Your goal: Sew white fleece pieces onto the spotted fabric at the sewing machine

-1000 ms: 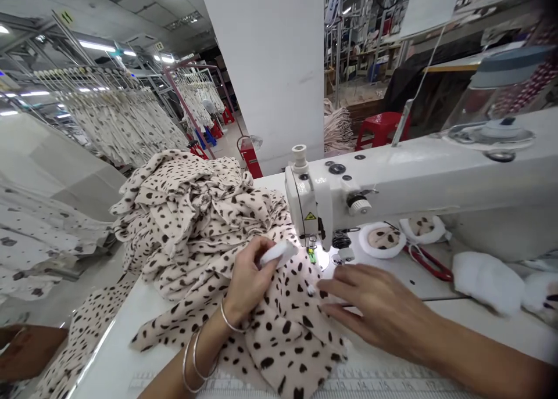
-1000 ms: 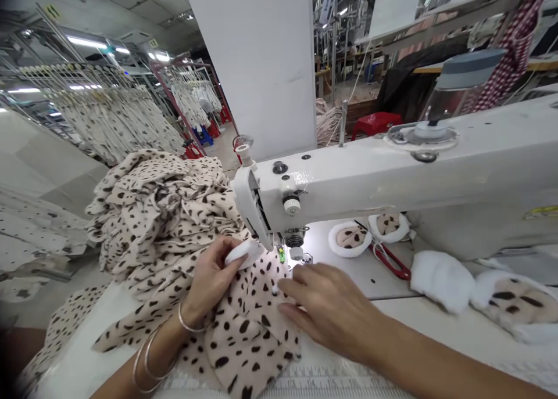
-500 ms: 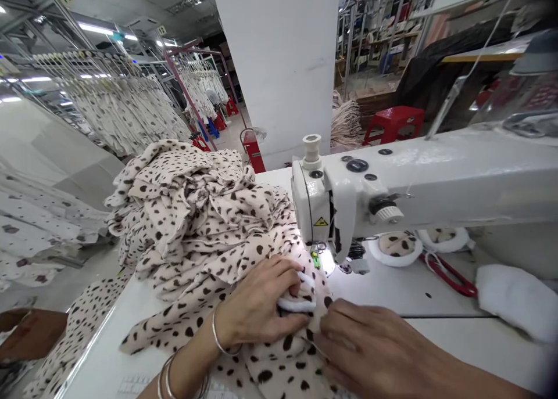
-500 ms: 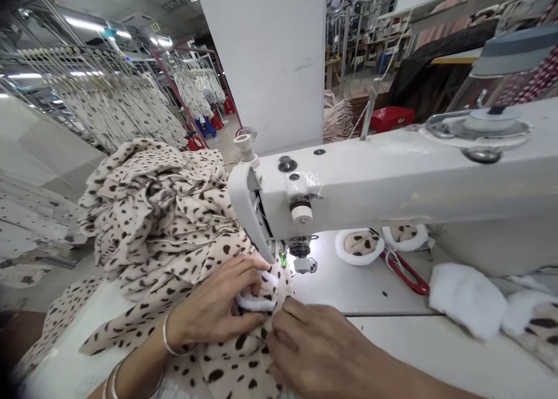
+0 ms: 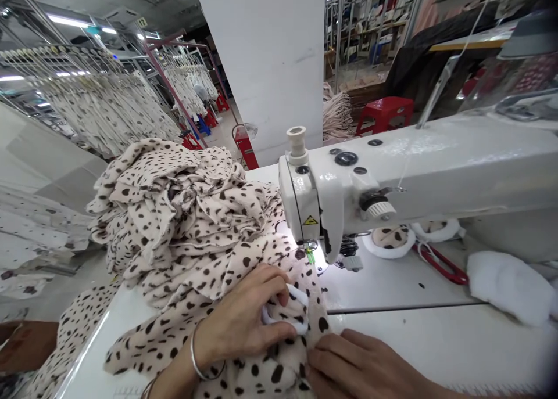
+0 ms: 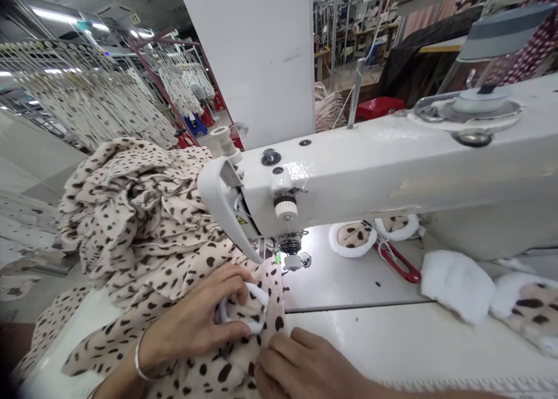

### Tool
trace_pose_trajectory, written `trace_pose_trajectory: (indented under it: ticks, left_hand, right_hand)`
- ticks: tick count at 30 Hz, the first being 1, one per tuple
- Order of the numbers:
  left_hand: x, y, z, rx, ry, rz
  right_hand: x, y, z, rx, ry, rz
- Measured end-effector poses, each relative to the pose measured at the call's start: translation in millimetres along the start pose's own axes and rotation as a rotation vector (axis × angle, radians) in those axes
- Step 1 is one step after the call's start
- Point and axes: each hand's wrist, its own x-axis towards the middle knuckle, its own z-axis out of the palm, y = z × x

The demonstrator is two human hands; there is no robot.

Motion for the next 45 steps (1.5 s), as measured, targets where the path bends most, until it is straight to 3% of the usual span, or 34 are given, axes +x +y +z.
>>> trace_pose_trajectory:
  ticks: [8, 13, 18, 22, 29, 34, 39, 45]
  left_hand:
    - [15.7, 13.8, 11.6, -0.426, 0.157, -0.204]
    - [20.2, 14.0, 23.7, -0.292, 0.183, -0.276]
    - [14.1, 16.2, 18.2, -0.224, 0.056, -0.343]
    - [17.7, 13.3, 18.2, -0.327, 0.134, -0.396]
    - [25.8, 8.6, 23.0, -0.385, 0.160, -0.333]
    - [26.9, 10.0, 24.2, -0.373, 0.125, -0.362]
    - [25.8, 6.0, 27.4, -0.332, 0.185, -0.285]
    - [25.4, 3.2, 28.3, -0.359, 0.190, -0.292]
  right_hand:
    - [-6.1, -3.4, 6.4, -0.057, 0.059, 0.014]
    - [-3.3, -1.6, 6.1, 0.003, 0.058, 0.035]
    - [0.8, 2.8, 3.4, 0.023, 0.117, 0.040]
    - [2.6, 1.5, 2.1, 0.035, 0.121, 0.059]
    - [1.5, 2.5, 3.5, 0.041, 0.111, 0.066]
    - [2.0, 4.5, 3.0, 0.059, 0.117, 0.071]
    - [2.6, 3.1, 1.3, 0.056, 0.095, 0.068]
    - [1.1, 4.6, 3.4, 0.058, 0.098, 0.072]
